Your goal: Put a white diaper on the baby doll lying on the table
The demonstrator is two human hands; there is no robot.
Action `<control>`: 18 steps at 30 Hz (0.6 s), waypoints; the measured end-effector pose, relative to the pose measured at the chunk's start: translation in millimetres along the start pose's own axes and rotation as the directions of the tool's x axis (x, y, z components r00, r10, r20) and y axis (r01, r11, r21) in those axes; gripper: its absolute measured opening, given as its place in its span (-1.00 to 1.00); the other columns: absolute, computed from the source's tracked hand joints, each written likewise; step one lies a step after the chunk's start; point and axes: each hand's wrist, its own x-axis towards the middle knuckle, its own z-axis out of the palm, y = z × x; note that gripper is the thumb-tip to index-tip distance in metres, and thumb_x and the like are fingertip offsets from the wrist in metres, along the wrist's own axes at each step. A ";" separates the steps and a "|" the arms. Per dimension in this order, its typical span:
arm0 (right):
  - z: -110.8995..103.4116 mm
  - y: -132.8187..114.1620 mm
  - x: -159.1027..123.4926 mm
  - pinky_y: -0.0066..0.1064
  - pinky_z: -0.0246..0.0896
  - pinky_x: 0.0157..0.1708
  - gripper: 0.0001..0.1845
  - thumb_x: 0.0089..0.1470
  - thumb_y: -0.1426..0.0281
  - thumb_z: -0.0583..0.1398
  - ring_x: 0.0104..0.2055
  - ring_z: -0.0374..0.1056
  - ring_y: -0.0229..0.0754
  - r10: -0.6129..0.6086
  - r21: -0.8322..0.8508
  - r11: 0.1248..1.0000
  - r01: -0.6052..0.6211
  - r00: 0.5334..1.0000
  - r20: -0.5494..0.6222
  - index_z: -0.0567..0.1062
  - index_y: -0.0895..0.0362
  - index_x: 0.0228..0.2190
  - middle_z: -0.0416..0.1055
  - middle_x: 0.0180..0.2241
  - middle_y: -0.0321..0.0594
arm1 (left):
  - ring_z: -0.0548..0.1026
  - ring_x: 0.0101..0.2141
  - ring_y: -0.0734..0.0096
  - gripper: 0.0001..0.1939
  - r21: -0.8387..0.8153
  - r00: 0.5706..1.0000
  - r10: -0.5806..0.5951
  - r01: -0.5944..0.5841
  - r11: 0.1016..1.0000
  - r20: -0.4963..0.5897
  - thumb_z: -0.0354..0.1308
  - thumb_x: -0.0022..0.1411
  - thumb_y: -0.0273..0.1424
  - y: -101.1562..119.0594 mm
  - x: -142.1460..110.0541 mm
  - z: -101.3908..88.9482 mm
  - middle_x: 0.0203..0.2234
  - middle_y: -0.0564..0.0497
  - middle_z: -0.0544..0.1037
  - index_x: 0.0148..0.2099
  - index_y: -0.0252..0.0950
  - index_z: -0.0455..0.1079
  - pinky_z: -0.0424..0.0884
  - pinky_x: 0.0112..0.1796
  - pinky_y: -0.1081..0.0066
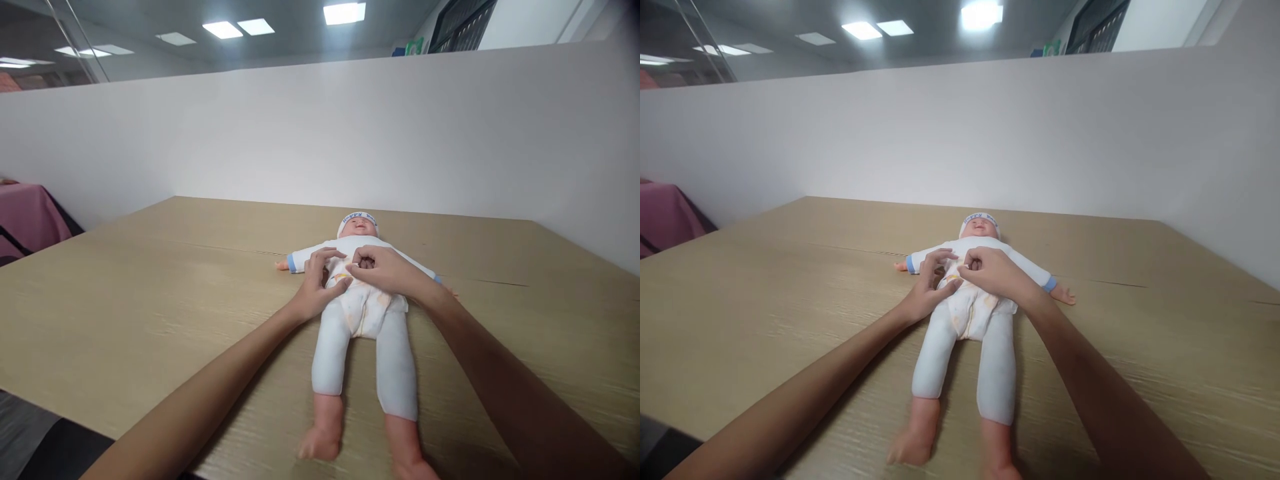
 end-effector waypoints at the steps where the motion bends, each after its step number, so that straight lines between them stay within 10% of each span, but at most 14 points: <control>1: 1.0 0.8 -0.2 -0.32 0.02 -0.41 -0.68 0.16 0.14 0.25 -0.42 0.23 -0.19 0.008 -0.010 1.000 -0.008 1.000 -0.012 0.41 0.05 -0.51 0.34 -0.51 -0.36 | 0.26 0.32 0.06 -0.57 0.005 1.000 0.011 -0.011 1.000 -0.013 0.30 0.39 -0.16 0.4 -0.6 0.2 0.35 -0.11 0.33 0.22 -0.10 0.36 0.25 0.28 0.11; 13: 13.4 1.5 -13.4 -0.23 0.32 -0.14 -0.83 0.21 0.41 0.12 -0.17 0.41 -0.09 -0.056 -0.004 0.998 0.057 0.965 -0.257 0.46 0.05 -0.16 0.45 -0.13 -0.17 | 0.13 0.44 -0.01 -0.73 0.118 0.999 -0.002 -0.002 0.993 0.035 0.25 0.45 -0.19 6.5 -1.3 -4.8 0.42 -0.04 0.29 0.14 -0.03 0.57 -0.02 0.43 -0.04; 18: 21.0 -33.0 -67.8 -0.08 0.35 -0.05 -0.86 0.28 0.41 0.14 -0.07 0.43 0.09 -0.170 -0.041 0.985 0.167 0.909 -0.381 0.46 0.00 -0.15 0.49 -0.08 -0.06 | 0.10 0.43 -0.06 -0.64 0.281 0.996 0.065 -0.080 0.956 0.062 0.05 0.57 -0.20 42.1 -12.5 -18.4 0.49 0.03 0.22 0.28 0.08 0.51 -0.04 0.39 -0.09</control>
